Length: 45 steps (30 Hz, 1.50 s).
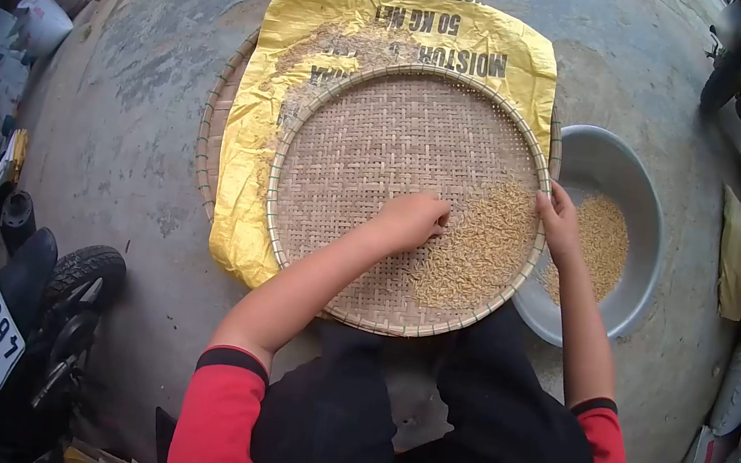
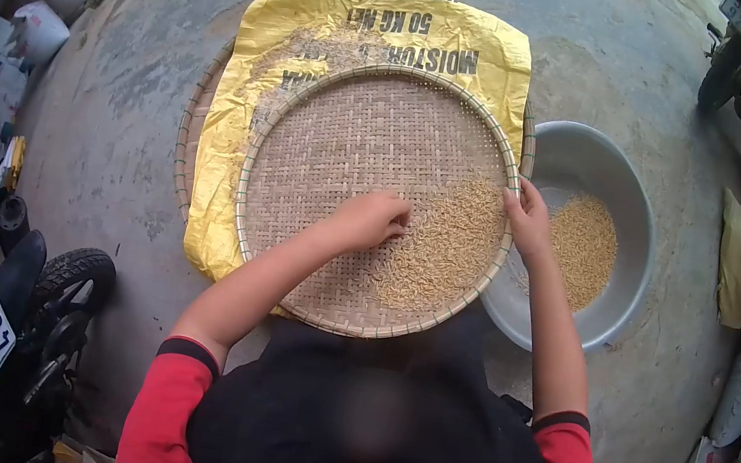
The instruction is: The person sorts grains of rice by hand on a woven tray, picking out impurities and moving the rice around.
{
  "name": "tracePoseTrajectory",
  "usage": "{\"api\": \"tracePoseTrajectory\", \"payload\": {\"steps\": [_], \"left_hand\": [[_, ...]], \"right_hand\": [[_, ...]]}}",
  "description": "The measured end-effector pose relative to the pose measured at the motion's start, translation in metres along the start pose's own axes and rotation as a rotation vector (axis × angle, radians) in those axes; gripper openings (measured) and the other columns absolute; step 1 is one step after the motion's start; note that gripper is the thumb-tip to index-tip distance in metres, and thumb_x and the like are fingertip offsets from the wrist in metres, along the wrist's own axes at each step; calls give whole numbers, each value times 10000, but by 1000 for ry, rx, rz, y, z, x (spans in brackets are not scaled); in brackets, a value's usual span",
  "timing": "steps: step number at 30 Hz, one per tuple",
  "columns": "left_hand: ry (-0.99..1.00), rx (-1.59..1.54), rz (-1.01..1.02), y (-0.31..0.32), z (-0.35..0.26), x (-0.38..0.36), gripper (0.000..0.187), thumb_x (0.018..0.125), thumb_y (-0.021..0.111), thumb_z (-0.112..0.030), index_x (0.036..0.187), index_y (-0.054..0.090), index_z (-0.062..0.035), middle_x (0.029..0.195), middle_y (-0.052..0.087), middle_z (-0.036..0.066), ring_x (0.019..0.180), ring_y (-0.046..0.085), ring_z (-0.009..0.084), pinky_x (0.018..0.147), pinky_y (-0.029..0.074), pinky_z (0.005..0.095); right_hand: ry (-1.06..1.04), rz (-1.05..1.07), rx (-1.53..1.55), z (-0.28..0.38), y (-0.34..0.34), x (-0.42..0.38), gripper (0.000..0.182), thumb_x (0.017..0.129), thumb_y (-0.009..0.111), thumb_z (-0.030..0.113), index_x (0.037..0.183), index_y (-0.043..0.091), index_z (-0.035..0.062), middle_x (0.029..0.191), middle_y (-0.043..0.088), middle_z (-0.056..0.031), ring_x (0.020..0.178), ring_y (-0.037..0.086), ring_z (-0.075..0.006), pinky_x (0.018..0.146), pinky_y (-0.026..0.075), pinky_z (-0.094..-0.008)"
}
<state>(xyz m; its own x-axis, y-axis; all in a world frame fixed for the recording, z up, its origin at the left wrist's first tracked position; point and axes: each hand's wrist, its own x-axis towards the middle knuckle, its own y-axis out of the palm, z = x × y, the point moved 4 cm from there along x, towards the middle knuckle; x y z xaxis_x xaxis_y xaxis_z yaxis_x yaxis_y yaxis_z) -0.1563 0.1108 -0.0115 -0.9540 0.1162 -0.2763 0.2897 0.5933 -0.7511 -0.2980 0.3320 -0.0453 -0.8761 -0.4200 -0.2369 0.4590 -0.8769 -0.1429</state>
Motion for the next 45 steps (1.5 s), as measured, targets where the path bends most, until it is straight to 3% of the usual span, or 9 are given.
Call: {"api": "tracePoseTrajectory", "payload": {"steps": [12, 14, 16, 18, 21, 26, 28, 35, 45], "left_hand": [[36, 133, -83, 11, -5, 2, 99, 844, 545, -119, 923, 541, -58, 944, 571, 111, 883, 570, 301, 729, 474, 397], [-102, -115, -24, 9, -14, 6, 94, 875, 517, -113, 923, 523, -32, 974, 581, 115, 904, 585, 271, 733, 473, 374], [-265, -889, 225, -3, -56, 7, 153, 917, 474, -110, 1034, 509, -18, 1071, 585, 112, 977, 585, 230, 754, 465, 356], [69, -1281, 331, -32, -121, -3, 293, 935, 455, -102, 1219, 453, -32, 1173, 561, 117, 1067, 559, 201, 846, 459, 346], [444, -1041, 164, -47, -148, -5, 429, 931, 460, -85, 1347, 359, -61, 1245, 527, 138, 1105, 547, 202, 942, 428, 348], [-156, -1010, 56, -37, -62, -1, 337, 905, 532, -124, 1192, 499, 48, 1091, 621, 114, 983, 601, 199, 897, 447, 316], [-210, -916, -71, -20, -19, -5, 307, 892, 559, -142, 1148, 537, 26, 1035, 638, 99, 905, 616, 181, 820, 473, 300], [-135, -327, -47, -4, 13, -26, 138, 837, 620, -126, 942, 607, -38, 903, 623, 95, 817, 612, 189, 736, 492, 312], [114, -124, -82, 10, -3, -20, 137, 781, 652, -132, 864, 587, -44, 866, 592, 111, 864, 558, 294, 759, 458, 386]], "right_hand": [[-16, -12, 26, -3, 0, 1, 504, 887, 601, 219, 1281, 424, -42, 1019, 590, -39, 888, 537, -81, 804, 432, -236], [-9, -22, 6, -1, -1, 0, 492, 890, 597, 213, 1277, 429, -39, 1006, 589, -35, 877, 535, -79, 789, 432, -233], [-1, -33, -10, 2, 2, 0, 479, 892, 593, 207, 1273, 433, -36, 992, 589, -31, 866, 532, -78, 775, 433, -230], [-22, 4, 108, 5, 4, -1, 457, 897, 587, 205, 1262, 446, -32, 960, 588, -27, 850, 522, -71, 743, 431, -224], [21, -4, 46, -7, 1, 0, 447, 900, 584, 207, 1255, 452, -29, 922, 580, -19, 822, 513, -62, 719, 427, -217], [-29, -41, -33, 6, 3, -4, 478, 908, 575, 221, 1278, 423, -42, 900, 568, 1, 787, 506, -57, 723, 426, -214], [-20, -34, -23, 9, 4, -5, 481, 907, 576, 221, 1280, 421, -42, 901, 569, 0, 791, 506, -56, 727, 424, -213], [-18, -20, -25, 10, 3, -6, 483, 904, 580, 224, 1278, 423, -39, 913, 570, 4, 801, 505, -51, 733, 419, -206], [3, -49, -53, 9, 3, -6, 483, 906, 573, 220, 1286, 419, -36, 971, 590, -23, 862, 529, -76, 785, 425, -227]]}}
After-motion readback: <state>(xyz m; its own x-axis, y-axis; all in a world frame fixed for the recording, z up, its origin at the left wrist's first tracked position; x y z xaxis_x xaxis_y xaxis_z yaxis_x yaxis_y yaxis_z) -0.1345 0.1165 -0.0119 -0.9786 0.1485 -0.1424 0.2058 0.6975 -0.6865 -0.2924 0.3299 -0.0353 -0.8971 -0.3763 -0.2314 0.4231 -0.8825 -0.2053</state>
